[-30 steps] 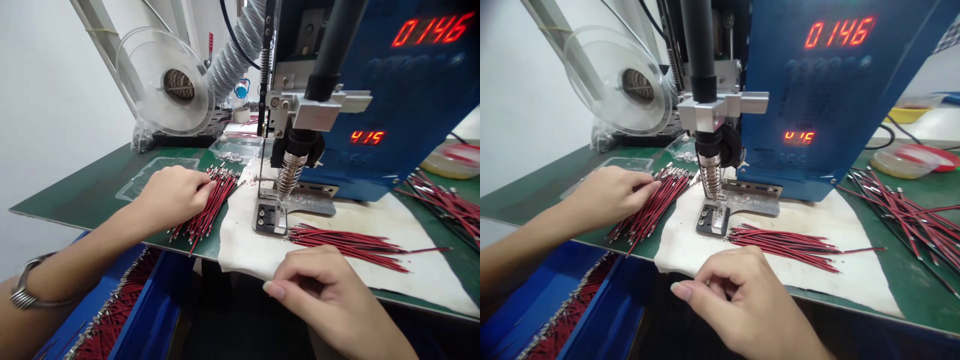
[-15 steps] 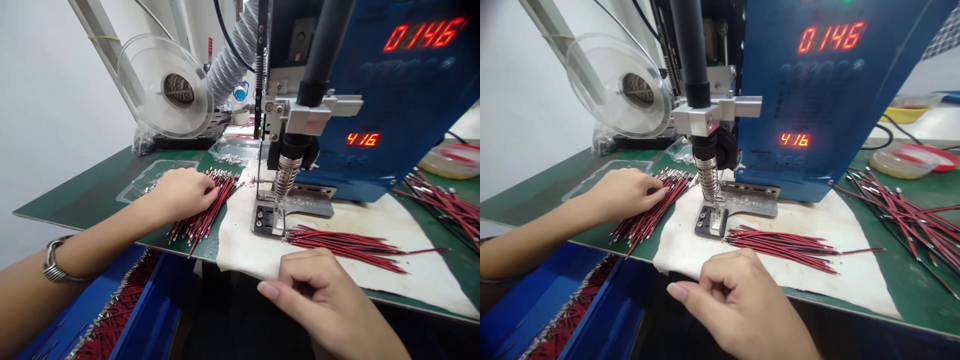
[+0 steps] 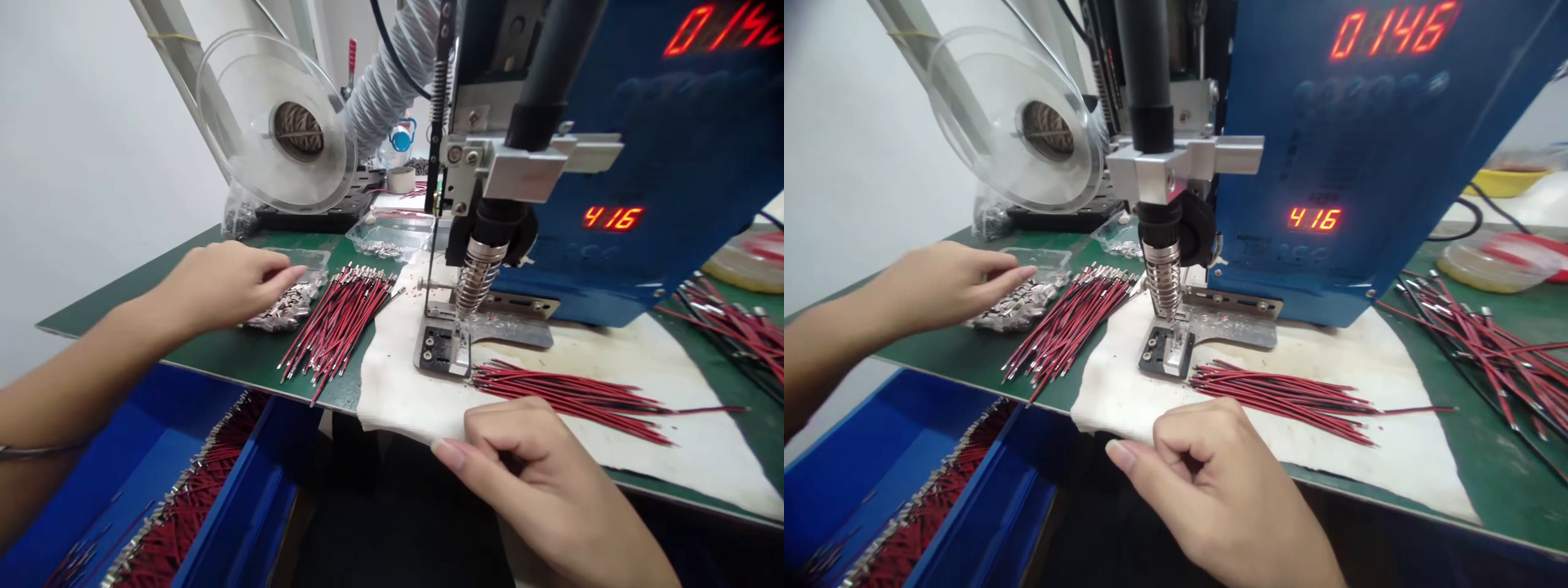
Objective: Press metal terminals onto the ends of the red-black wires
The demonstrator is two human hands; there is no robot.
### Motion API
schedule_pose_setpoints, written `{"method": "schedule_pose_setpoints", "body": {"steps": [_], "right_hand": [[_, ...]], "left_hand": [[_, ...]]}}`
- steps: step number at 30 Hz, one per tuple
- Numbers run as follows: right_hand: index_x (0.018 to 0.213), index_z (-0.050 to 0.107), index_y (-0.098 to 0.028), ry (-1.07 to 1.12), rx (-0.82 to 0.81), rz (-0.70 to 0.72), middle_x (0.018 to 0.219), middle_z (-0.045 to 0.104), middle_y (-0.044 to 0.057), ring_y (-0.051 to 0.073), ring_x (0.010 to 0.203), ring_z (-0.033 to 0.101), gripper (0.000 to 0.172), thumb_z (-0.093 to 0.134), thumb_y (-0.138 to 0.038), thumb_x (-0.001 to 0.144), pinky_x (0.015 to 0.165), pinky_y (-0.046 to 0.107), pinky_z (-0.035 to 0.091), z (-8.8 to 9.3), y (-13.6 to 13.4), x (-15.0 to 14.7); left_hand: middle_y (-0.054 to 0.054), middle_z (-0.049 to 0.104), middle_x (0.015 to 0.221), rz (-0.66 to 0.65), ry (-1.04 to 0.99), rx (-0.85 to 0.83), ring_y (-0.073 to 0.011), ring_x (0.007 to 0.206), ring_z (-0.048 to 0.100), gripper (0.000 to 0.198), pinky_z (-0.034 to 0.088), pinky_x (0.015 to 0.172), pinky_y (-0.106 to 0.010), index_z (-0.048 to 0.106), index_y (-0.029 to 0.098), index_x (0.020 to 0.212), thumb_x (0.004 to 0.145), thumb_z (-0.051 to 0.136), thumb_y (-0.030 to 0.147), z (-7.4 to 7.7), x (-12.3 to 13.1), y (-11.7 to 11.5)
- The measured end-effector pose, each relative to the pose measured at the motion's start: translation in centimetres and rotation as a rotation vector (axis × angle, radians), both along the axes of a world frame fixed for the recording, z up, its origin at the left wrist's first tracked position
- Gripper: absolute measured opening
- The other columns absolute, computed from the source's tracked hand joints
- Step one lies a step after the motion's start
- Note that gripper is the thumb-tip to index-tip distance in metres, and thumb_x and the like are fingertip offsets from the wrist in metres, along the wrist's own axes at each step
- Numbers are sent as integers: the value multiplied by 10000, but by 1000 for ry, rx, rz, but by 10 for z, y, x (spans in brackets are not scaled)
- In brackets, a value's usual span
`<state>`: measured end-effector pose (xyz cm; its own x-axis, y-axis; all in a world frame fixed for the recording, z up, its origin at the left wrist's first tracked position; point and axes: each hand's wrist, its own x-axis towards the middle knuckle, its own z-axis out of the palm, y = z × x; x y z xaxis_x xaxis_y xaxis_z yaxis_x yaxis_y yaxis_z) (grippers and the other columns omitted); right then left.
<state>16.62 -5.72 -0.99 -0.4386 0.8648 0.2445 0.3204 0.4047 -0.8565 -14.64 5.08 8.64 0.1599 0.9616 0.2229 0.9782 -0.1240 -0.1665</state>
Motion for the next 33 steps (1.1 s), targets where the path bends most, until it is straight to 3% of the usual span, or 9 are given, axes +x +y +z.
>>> {"method": "schedule_pose_setpoints", "body": {"steps": [4,6,9,13,19,25,33], "right_hand": [[625,239,-227,-66,109,-37,539,274,-68,87,513,271,596,690,-314,1003,494,289,232,-4,-1,2],[654,206,-226,-81,163,-24,550,260,-66,86,516,261,538,629,-207,987,499,282,238,-5,-1,2],[683,183,-221,-70,191,-4,564,246,-65,80,519,262,488,556,-148,987,508,269,249,-3,-1,2],[695,175,-220,-41,179,37,567,252,-66,74,513,269,475,528,-121,996,502,265,245,-1,-1,4],[694,181,-214,-85,202,39,572,264,-70,73,521,269,494,568,-140,993,519,258,271,-2,-2,5],[694,176,-216,-47,164,40,575,254,-71,70,521,268,479,543,-91,973,515,251,266,-3,-1,3],[685,187,-206,-36,165,20,576,250,-77,65,525,261,488,562,-94,977,529,226,276,-4,-1,2]], "left_hand": [[37,689,731,110,-305,-33,-147,689,499,301,314,693,-285,739,238,835,965,660,497,-10,-35,1],[37,700,763,90,-402,-13,-144,694,506,298,321,715,-294,744,244,816,925,706,518,-16,-41,4],[33,717,812,59,-470,30,-131,681,476,152,299,709,-304,785,246,858,887,741,389,-21,-37,8],[26,726,813,36,-371,1,-136,708,483,107,310,719,-293,817,234,915,881,725,276,-18,-25,10],[-60,818,1173,-87,-133,-102,-189,993,645,283,442,902,-273,816,158,1134,990,608,285,-10,-15,7],[-36,818,1030,151,-42,-85,-199,889,625,306,383,734,-257,868,190,1113,942,644,308,-12,-19,29],[-110,811,1071,76,36,-89,-255,877,590,437,336,701,-293,864,204,1137,1010,504,417,-10,-16,24]]}}
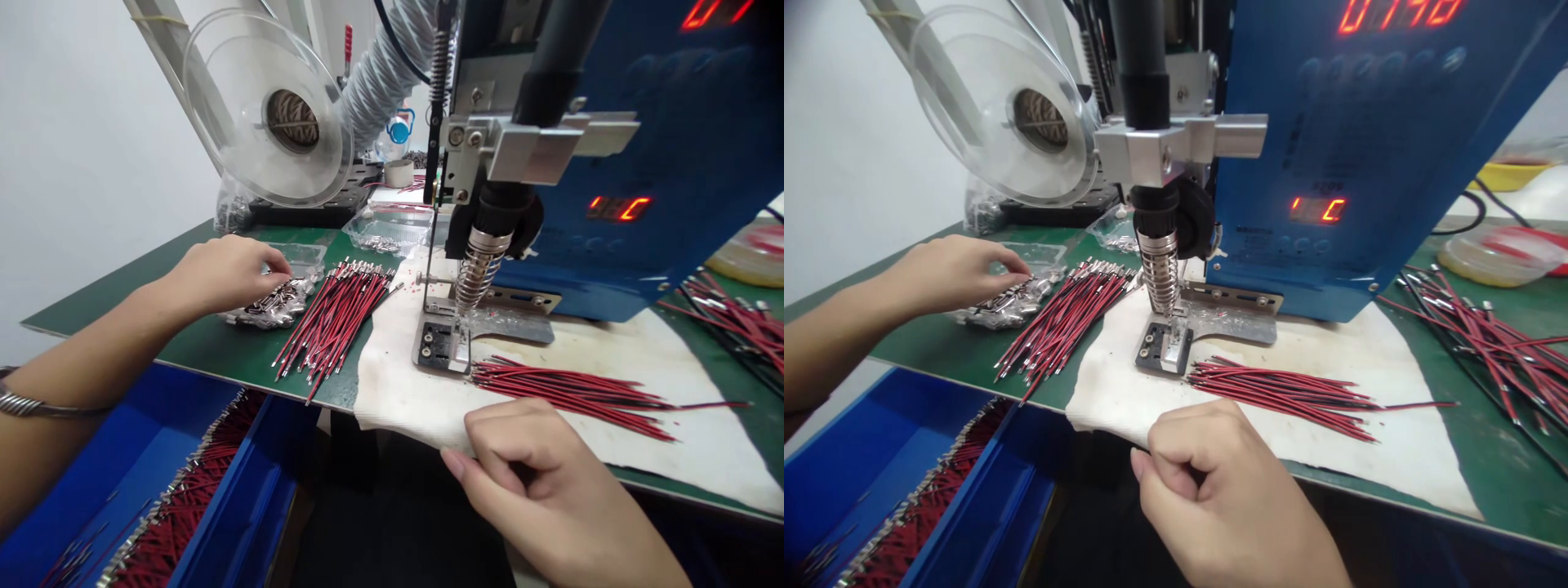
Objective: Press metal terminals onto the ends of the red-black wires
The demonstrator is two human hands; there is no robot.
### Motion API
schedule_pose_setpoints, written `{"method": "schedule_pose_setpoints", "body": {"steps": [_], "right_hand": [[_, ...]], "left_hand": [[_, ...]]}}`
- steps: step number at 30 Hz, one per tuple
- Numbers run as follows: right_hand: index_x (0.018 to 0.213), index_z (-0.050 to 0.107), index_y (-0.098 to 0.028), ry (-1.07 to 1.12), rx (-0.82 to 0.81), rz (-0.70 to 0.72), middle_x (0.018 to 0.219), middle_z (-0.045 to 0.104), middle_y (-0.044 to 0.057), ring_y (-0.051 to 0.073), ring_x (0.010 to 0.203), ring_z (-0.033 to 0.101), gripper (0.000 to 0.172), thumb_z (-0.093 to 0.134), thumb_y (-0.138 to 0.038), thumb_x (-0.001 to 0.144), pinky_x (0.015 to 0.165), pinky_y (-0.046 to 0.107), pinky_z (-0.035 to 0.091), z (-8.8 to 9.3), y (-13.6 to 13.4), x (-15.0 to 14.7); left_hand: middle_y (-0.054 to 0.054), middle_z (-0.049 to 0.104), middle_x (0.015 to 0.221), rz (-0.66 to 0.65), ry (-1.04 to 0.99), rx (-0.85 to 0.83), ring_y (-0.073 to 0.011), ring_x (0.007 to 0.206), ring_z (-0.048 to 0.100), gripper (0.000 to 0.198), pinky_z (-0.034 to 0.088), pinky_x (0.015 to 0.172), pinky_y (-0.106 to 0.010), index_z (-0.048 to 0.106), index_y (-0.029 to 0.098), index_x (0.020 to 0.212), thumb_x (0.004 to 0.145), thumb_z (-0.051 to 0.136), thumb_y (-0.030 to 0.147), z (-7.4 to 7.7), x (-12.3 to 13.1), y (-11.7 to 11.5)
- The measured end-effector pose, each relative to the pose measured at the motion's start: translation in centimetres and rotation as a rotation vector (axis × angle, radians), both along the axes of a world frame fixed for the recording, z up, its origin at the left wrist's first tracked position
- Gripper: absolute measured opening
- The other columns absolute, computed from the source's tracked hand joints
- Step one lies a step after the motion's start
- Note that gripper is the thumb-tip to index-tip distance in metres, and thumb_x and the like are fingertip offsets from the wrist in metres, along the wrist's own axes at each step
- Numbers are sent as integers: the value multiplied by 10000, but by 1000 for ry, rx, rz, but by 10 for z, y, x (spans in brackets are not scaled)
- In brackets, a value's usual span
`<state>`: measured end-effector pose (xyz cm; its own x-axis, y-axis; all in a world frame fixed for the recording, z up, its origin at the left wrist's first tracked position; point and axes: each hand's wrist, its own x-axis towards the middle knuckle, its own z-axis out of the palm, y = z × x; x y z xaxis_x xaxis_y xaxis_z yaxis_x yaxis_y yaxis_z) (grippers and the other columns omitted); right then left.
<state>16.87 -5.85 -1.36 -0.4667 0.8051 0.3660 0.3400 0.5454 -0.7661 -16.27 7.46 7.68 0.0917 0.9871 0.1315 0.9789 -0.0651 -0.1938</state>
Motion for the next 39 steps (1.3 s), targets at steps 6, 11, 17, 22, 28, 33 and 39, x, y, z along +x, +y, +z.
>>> {"method": "schedule_pose_setpoints", "body": {"steps": [6,11,17,22,28,33,39], "right_hand": [[680,190,-200,2,1,5,577,248,-79,61,529,258,490,568,-98,976,533,210,279,1,-1,1],[682,189,-199,-4,11,3,580,239,-81,60,524,252,492,568,-105,982,529,211,274,-1,0,0],[683,189,-205,-5,13,-3,576,249,-81,63,523,263,498,570,-117,991,528,218,277,-1,0,0],[684,189,-205,4,15,9,575,250,-84,63,523,256,494,572,-113,983,529,215,275,1,0,0],[685,192,-205,-3,15,1,576,255,-84,65,527,259,489,562,-124,995,531,218,276,1,-2,1],[682,196,-203,-13,12,3,578,256,-85,62,526,256,494,575,-123,989,532,213,278,0,-1,1],[683,198,-208,-11,23,9,575,254,-85,58,520,265,511,580,-136,1015,531,211,278,-1,-1,2]], "left_hand": [[-32,744,897,29,-150,77,-195,778,470,216,263,691,-267,869,245,978,926,662,284,-3,-1,4],[5,605,712,60,-341,133,-167,676,325,82,224,737,-272,848,254,826,881,798,288,-7,-4,8],[5,616,728,73,-314,128,-163,682,345,128,174,708,-273,866,274,862,927,772,332,-10,-3,10],[12,653,749,83,-199,124,-165,677,373,98,183,679,-261,880,290,922,903,789,320,-11,1,13],[1,756,828,85,-106,79,-168,680,415,126,236,656,-251,873,274,939,885,767,315,-8,1,17],[-58,792,1027,76,-74,24,-178,749,465,213,254,670,-271,850,211,988,907,721,359,-5,5,13],[-51,749,899,75,-112,10,-198,764,522,250,310,705,-299,831,178,1039,931,692,355,6,2,13]]}}
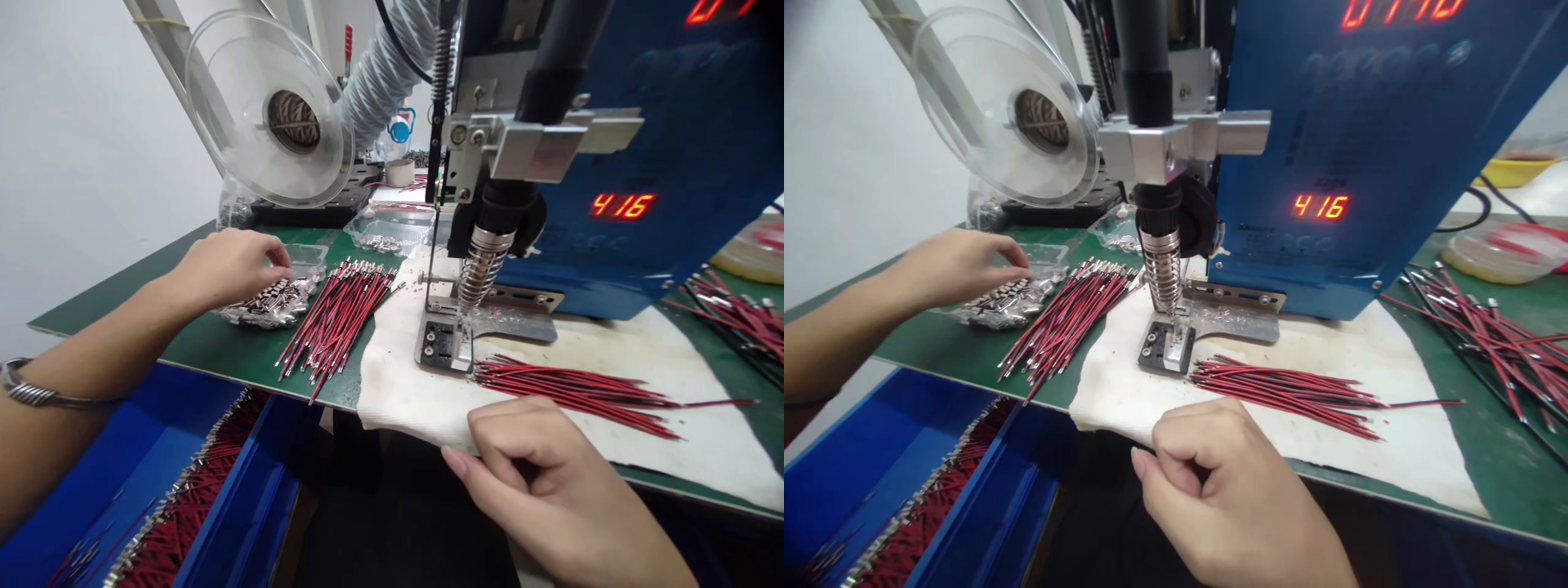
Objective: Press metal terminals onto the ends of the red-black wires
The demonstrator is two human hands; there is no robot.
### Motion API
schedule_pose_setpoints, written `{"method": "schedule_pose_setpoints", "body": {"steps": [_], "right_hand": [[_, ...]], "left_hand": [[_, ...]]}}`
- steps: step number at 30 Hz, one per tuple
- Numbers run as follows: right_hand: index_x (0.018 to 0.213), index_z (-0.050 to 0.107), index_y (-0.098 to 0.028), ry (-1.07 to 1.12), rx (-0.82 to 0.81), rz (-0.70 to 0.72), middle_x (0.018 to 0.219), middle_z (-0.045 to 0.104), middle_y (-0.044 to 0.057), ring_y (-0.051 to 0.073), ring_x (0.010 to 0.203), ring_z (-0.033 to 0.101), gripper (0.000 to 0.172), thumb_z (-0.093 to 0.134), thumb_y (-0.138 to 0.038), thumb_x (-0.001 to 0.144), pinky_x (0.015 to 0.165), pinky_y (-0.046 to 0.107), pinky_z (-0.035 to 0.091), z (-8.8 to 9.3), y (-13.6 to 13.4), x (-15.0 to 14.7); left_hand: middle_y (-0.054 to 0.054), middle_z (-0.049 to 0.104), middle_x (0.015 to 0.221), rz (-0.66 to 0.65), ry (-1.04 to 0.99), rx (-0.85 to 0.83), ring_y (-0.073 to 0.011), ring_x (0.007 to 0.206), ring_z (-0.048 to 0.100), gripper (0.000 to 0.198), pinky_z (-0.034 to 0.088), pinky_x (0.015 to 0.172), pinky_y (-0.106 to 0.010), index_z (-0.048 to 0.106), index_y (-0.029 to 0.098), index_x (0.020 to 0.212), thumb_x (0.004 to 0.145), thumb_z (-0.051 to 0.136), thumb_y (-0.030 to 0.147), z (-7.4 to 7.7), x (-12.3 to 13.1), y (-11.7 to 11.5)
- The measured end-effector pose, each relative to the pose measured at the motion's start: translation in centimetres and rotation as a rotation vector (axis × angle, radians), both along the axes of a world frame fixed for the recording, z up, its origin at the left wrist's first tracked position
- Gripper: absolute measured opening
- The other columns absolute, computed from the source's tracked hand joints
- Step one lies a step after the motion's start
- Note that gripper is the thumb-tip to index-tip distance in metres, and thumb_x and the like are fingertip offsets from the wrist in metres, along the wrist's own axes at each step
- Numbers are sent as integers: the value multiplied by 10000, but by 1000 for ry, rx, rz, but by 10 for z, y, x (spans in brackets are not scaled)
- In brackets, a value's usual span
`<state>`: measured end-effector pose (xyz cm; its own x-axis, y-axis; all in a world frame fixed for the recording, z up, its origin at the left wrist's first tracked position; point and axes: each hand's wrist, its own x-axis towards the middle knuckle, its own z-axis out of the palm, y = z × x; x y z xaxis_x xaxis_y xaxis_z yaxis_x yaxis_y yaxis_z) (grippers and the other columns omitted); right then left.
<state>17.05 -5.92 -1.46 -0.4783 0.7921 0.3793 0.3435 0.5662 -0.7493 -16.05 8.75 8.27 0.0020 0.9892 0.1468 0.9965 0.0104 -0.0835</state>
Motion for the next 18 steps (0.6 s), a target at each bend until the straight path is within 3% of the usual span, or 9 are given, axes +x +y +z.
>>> {"method": "schedule_pose_setpoints", "body": {"steps": [4,5,7,11,13,15,18], "right_hand": [[687,191,-215,-8,1,-3,569,255,-84,63,517,258,507,569,-133,1014,526,230,264,1,0,0],[688,188,-217,-7,-6,0,567,256,-83,65,517,256,502,562,-133,1012,525,235,262,1,0,0],[686,186,-222,3,-29,8,564,259,-81,69,515,251,494,554,-131,1004,518,244,254,3,0,-1],[672,196,-231,27,-75,7,562,276,-76,74,514,264,496,575,-139,978,513,261,247,5,0,-1],[666,202,-232,34,-100,5,564,276,-75,76,518,261,494,579,-147,973,511,264,243,5,0,-1],[662,208,-230,48,-118,8,567,272,-77,76,523,255,491,579,-149,973,507,261,238,6,0,-2],[656,214,-227,70,-136,14,566,270,-80,74,524,264,490,577,-148,975,509,261,237,6,1,-3]], "left_hand": [[11,698,728,-106,-274,161,-135,750,530,158,357,776,-280,836,171,934,914,774,315,8,10,-16],[25,666,666,-130,-366,297,-112,718,497,144,347,776,-277,833,171,887,918,777,299,8,17,-25],[51,594,529,-183,-515,371,-91,591,438,141,307,669,-273,823,193,774,854,847,307,5,35,-45],[48,539,468,-348,-827,344,-96,446,382,125,216,483,-276,792,219,755,793,874,306,-8,78,-84],[42,548,494,-342,-1004,328,-103,440,396,141,230,445,-268,758,234,745,801,871,296,-18,97,-94],[5,685,665,-329,-1193,308,-110,500,494,161,307,448,-251,738,227,775,804,879,298,-30,113,-98],[11,684,730,-286,-1418,239,-77,487,453,184,295,429,-233,707,215,805,809,883,268,-48,131,-98]]}}
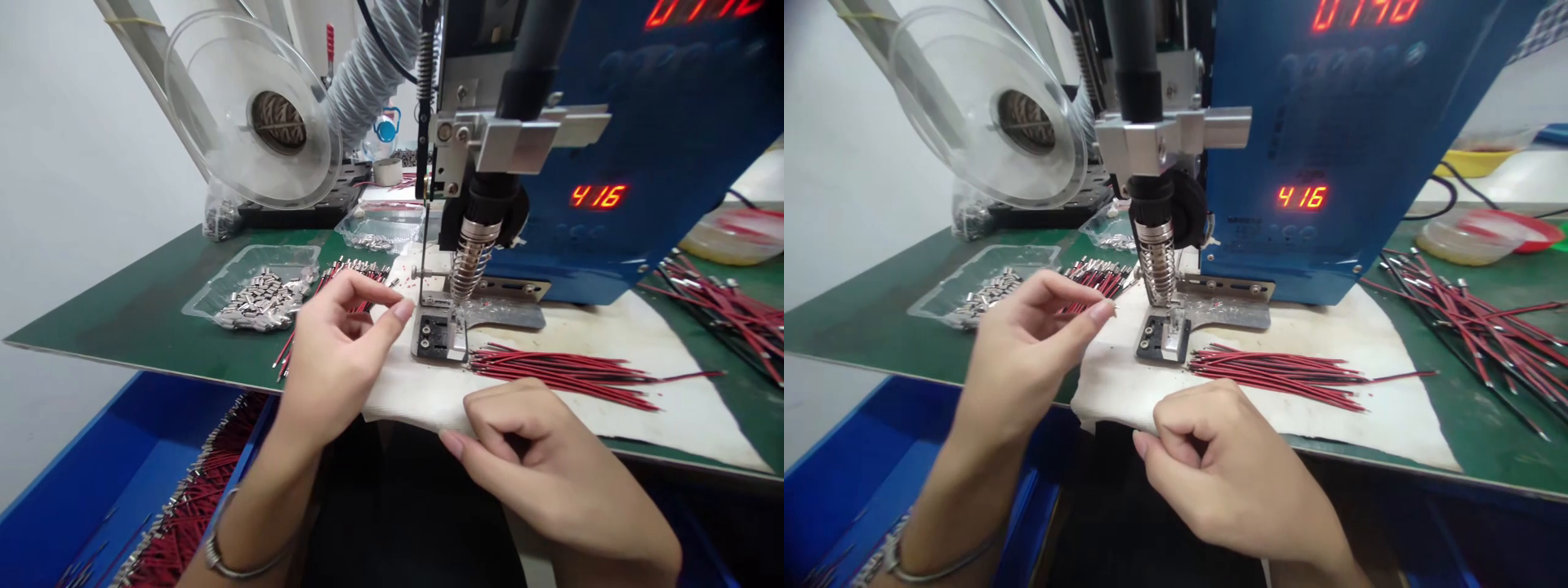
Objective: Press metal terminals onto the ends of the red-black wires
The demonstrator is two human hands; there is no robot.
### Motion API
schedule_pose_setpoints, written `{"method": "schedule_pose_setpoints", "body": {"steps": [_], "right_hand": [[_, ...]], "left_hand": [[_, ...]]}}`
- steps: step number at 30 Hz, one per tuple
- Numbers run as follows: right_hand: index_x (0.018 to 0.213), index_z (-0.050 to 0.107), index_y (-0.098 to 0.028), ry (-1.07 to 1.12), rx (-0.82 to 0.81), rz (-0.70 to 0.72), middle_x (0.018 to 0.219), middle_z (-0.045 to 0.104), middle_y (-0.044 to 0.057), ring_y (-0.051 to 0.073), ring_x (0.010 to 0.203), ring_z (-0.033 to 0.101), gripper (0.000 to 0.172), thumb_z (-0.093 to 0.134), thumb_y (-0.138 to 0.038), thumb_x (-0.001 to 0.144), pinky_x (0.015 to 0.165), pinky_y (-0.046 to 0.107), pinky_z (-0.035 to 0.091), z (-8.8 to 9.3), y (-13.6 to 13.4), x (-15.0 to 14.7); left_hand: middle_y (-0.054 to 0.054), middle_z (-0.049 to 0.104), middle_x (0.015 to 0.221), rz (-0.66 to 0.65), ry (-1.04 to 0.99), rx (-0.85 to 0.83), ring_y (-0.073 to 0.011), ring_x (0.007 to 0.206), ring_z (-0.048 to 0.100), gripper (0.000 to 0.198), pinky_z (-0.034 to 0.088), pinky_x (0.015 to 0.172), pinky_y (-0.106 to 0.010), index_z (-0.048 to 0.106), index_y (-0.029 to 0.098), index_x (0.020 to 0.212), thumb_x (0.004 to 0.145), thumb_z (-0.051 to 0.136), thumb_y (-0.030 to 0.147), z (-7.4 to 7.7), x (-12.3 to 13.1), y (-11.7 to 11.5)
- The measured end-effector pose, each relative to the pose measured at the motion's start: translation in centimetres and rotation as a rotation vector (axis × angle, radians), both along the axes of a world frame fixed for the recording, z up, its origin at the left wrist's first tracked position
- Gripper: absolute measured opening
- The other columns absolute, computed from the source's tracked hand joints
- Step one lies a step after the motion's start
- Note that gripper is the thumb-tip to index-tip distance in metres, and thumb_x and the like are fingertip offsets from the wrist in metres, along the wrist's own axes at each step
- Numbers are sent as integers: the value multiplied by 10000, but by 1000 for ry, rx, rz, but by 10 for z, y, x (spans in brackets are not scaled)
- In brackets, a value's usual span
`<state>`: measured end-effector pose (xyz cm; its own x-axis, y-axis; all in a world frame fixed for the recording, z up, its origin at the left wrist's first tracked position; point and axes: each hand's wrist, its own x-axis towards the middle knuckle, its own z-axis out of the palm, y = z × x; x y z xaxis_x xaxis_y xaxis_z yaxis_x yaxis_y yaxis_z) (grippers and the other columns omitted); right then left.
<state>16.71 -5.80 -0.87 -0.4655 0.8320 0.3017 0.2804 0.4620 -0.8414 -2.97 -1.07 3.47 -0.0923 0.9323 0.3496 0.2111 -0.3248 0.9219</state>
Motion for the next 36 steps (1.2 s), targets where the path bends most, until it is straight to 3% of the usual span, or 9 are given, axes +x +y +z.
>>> {"method": "schedule_pose_setpoints", "body": {"steps": [4,8,15,18,21,24,29,36], "right_hand": [[649,223,-224,-20,-9,8,565,269,-80,74,525,265,484,576,-149,971,514,268,235,1,1,1],[646,232,-221,-30,-2,10,564,273,-81,71,525,269,480,582,-147,966,516,266,235,2,1,2],[631,242,-216,-19,-8,19,548,280,-80,68,514,280,500,610,-172,968,508,260,240,2,-1,-1],[612,401,-218,20,-2,-69,524,399,-74,76,485,349,477,686,-284,989,467,257,265,7,-5,3],[762,670,-230,-4,175,-278,654,651,-15,125,564,562,269,702,-325,1011,514,262,409,15,-7,15],[942,780,-257,-170,372,-509,891,796,43,199,766,723,105,700,-276,1009,670,309,541,20,-1,33],[967,810,-247,-401,531,-485,1025,814,67,238,932,758,203,621,-238,1041,854,389,597,18,18,53],[928,812,-236,-548,560,-467,1028,817,88,260,901,752,252,591,-259,1049,819,444,579,13,28,59]], "left_hand": [[7,707,833,-97,-161,-110,-33,450,367,185,242,407,-229,673,205,853,887,838,282,-16,16,4],[-7,717,912,-116,-283,-106,-40,479,392,210,278,424,-234,672,214,914,909,837,344,-24,25,13],[-4,715,843,-95,-212,-174,-78,537,455,181,333,481,-241,689,209,869,886,832,318,-29,29,14],[-11,718,814,-85,-156,-165,-106,576,511,153,340,485,-245,707,209,844,868,834,291,-28,30,11],[-18,721,813,-79,-147,-158,-125,616,562,157,367,495,-245,711,213,834,861,840,297,-27,32,11],[-23,712,800,-77,-147,-161,-145,664,609,161,392,509,-245,709,215,827,857,846,294,-28,33,11],[-25,713,798,-78,-129,-153,-151,680,623,162,400,513,-246,715,217,827,865,849,301,-29,33,11],[-14,686,740,-73,-121,-168,-151,633,614,156,401,504,-252,719,225,822,860,846,306,-30,33,11]]}}
